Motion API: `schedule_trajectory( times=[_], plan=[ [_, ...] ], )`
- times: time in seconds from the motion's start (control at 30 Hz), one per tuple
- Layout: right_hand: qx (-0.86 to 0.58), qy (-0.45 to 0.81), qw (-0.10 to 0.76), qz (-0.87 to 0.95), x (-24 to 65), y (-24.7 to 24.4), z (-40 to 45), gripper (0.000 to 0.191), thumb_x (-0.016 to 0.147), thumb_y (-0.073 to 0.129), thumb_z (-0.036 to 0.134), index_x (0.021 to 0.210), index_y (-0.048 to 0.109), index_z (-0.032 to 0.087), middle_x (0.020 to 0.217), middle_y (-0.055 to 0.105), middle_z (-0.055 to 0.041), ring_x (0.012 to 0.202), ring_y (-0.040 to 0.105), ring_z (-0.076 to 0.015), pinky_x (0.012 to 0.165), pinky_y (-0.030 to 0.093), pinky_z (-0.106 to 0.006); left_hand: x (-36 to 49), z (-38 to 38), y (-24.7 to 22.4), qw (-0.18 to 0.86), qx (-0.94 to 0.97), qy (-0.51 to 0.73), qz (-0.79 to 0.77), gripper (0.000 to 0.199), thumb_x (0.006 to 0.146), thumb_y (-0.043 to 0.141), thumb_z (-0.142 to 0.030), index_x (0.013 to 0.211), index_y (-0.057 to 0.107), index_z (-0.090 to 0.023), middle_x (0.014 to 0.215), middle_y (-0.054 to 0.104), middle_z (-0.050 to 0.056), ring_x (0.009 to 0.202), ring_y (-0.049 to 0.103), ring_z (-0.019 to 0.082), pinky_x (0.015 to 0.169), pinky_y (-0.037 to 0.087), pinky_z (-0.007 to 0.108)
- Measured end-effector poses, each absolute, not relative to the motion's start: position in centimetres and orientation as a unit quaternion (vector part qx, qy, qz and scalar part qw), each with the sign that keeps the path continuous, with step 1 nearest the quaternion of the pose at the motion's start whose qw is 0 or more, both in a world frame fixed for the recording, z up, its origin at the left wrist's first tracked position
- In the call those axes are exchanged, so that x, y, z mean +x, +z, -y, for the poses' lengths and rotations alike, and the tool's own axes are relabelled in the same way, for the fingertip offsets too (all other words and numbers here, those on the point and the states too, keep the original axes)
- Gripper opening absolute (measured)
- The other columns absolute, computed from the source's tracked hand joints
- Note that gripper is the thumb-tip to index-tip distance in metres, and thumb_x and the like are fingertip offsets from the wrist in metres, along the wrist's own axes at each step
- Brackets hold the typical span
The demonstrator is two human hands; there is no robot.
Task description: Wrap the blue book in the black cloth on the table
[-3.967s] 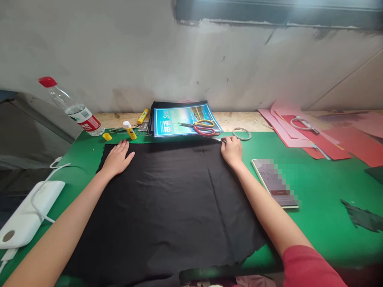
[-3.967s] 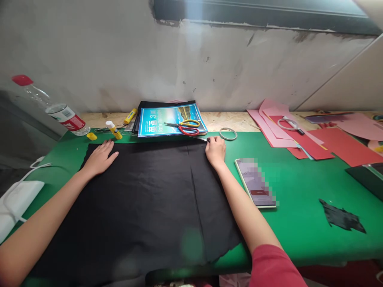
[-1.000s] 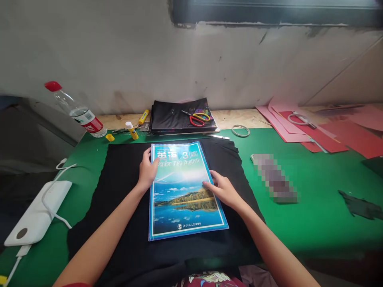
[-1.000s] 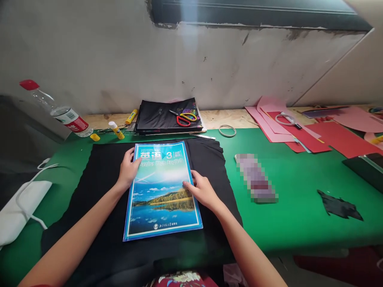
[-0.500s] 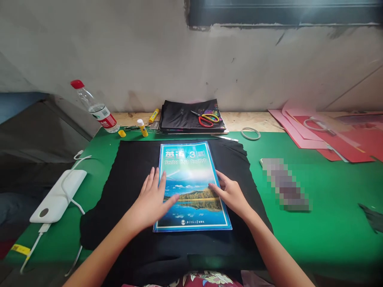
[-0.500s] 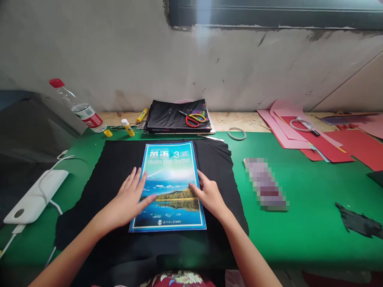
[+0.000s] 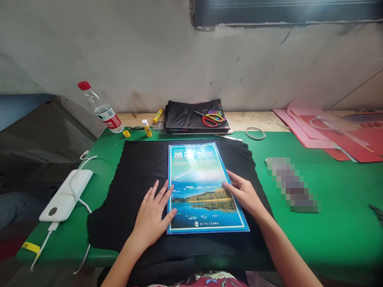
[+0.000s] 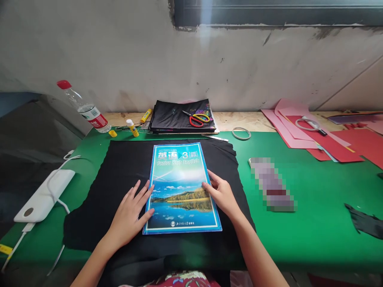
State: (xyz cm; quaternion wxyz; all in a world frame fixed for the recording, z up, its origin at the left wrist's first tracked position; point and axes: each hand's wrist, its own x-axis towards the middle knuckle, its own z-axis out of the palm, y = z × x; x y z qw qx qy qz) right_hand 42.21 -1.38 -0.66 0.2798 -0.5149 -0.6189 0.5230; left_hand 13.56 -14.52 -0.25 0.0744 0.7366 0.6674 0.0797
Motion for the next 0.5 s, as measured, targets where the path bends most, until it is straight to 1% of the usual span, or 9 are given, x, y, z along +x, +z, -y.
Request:
schedule_trajectory(
  times=[0.1, 0.17, 0.27, 0.37, 0.5],
  plan=[
    [-0.544, 0.403, 0.229, 0.7, 42.5, -0.3, 1.4, 0.069, 0.082, 0.055, 0.048, 0.14, 0.051, 0.011, 0.07, 0.072, -0.0031, 0.067, 0.067, -0.0258, 0.066, 0.054, -0.038, 13.7, 14.6, -0.4, 0.053, 0.74, 0.076, -0.666, 0.065, 0.094, 0.039, -0.052, 0.153, 0.017, -0.032, 0.158, 0.028, 0.0, 0.148, 0.02, 0.031, 0.115, 0.03, 0.052],
    [-0.55, 0.342, 0.196, 0.736, 42.6, 0.0, 1.5, 0.065, 0.084, 0.05, 0.049, 0.139, 0.053, 0.012, 0.064, 0.069, -0.0018, 0.06, 0.064, -0.024, 0.06, 0.051, -0.035, 13.8, 14.5, -0.5, 0.047, 0.742, 0.072, -0.665, 0.065, 0.094, 0.039, -0.054, 0.152, 0.019, -0.032, 0.157, 0.029, -0.001, 0.147, 0.021, 0.031, 0.114, 0.032, 0.052],
    [-0.563, 0.299, 0.172, 0.751, 42.6, 0.4, 1.6, 0.064, 0.085, 0.048, 0.049, 0.137, 0.055, 0.012, 0.064, 0.068, -0.0023, 0.06, 0.063, -0.0235, 0.058, 0.047, -0.032, 14.0, 14.4, -0.3, 0.048, 0.736, 0.067, -0.672, 0.062, 0.094, 0.039, -0.056, 0.15, 0.025, -0.035, 0.156, 0.031, -0.003, 0.146, 0.025, 0.032, 0.112, 0.034, 0.053],
    [-0.59, 0.267, 0.161, 0.745, 43.0, 0.7, 1.6, 0.062, 0.084, 0.05, 0.049, 0.135, 0.058, 0.016, 0.062, 0.068, -0.0017, 0.061, 0.064, -0.024, 0.057, 0.044, -0.031, 14.7, 14.3, 0.0, 0.042, 0.721, 0.072, -0.688, 0.059, 0.092, 0.041, -0.058, 0.148, 0.03, -0.04, 0.155, 0.034, -0.005, 0.144, 0.027, 0.034, 0.111, 0.035, 0.054],
    [-0.618, 0.257, 0.152, 0.727, 44.3, 0.8, 1.5, 0.06, 0.082, 0.05, 0.049, 0.133, 0.06, 0.02, 0.072, 0.073, -0.0026, 0.065, 0.066, -0.0241, 0.056, 0.043, -0.03, 16.2, 13.8, 0.0, 0.038, 0.697, 0.083, -0.712, 0.065, 0.086, 0.045, -0.066, 0.146, 0.033, -0.043, 0.157, 0.032, 0.0, 0.143, 0.026, 0.041, 0.109, 0.033, 0.06]
  ],
)
